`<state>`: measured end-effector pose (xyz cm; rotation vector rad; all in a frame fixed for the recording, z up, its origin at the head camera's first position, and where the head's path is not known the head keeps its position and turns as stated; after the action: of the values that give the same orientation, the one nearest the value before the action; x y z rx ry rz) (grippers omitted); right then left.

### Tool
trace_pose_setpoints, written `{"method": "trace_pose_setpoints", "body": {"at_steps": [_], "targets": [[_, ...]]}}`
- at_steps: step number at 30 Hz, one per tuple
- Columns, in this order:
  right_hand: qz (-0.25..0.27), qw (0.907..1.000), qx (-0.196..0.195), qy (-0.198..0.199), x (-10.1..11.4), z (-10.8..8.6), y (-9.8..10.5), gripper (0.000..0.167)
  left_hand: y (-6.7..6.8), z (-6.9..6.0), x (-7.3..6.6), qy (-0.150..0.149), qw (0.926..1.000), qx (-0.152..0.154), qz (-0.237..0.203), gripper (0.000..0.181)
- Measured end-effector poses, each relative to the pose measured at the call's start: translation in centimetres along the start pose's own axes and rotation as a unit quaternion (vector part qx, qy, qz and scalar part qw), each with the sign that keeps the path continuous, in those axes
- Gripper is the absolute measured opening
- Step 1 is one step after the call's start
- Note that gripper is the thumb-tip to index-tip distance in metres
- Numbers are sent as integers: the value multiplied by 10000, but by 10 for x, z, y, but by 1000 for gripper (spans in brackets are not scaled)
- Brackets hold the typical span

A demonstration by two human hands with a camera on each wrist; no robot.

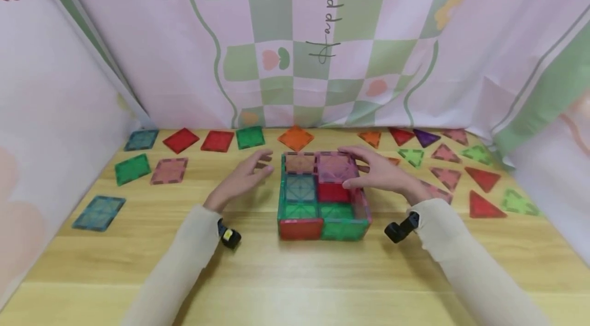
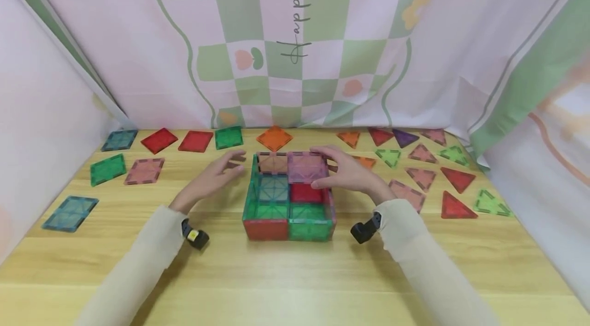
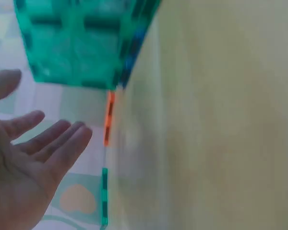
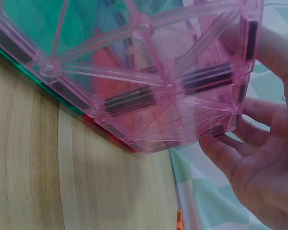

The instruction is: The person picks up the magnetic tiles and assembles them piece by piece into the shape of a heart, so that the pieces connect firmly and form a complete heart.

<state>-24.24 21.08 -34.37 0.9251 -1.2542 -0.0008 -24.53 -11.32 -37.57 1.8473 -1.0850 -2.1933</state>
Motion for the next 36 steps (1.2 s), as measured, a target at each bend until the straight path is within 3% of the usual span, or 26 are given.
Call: {"method": "trace_pose_setpoints", "body": {"at_steps": [4, 7, 11, 15, 19, 23, 27, 34, 36], "targets": [[119, 9999, 2, -48, -2, -1, -2, 79, 8, 42, 4, 162, 9983, -367, 414, 54], [133, 9999, 19, -52, -2, -2, -2, 78, 9, 72, 2, 221, 9967, -435, 650, 57], [148, 9999, -12, -69, -1, -3, -1, 78, 5, 108, -2, -2, 9951, -239, 964, 60], [166, 9998, -20, -84, -1, -1, -4, 79, 1, 129, 2, 182, 9952, 14, 959, 62], [128, 9999, -16, -89, -1, -1, -6, 79, -5, 142, 10, 570, 9902, 124, 1270, 68], [36, 9999, -68, -79, 1, -2, -4, 79, -11, 149, 10, 454, 9818, 158, 1837, 81], [-258, 9996, -76, -40, 5, -2, -3, 82, -12, 148, 4, 332, 9770, 77, 2103, 82], [-736, 9971, -137, -155, 6, 0, -5, 86, -12, 139, 5, 716, 9686, 69, 2381, 84], [-714, 9972, -137, -152, 6, 0, -5, 85, -11, 137, 6, 839, 9625, 198, 2572, 67]]}}
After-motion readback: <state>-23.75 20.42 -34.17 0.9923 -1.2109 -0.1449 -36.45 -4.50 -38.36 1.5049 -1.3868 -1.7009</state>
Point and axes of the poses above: each hand's wrist, its own z-axis towards the middle knuckle, its own y-axis out of the back of the hand, x = y × z, the point moved 2 cm from there along z, towards the middle knuckle, and after that the axes turned 3 degrees about y, right-handed, at the moved point
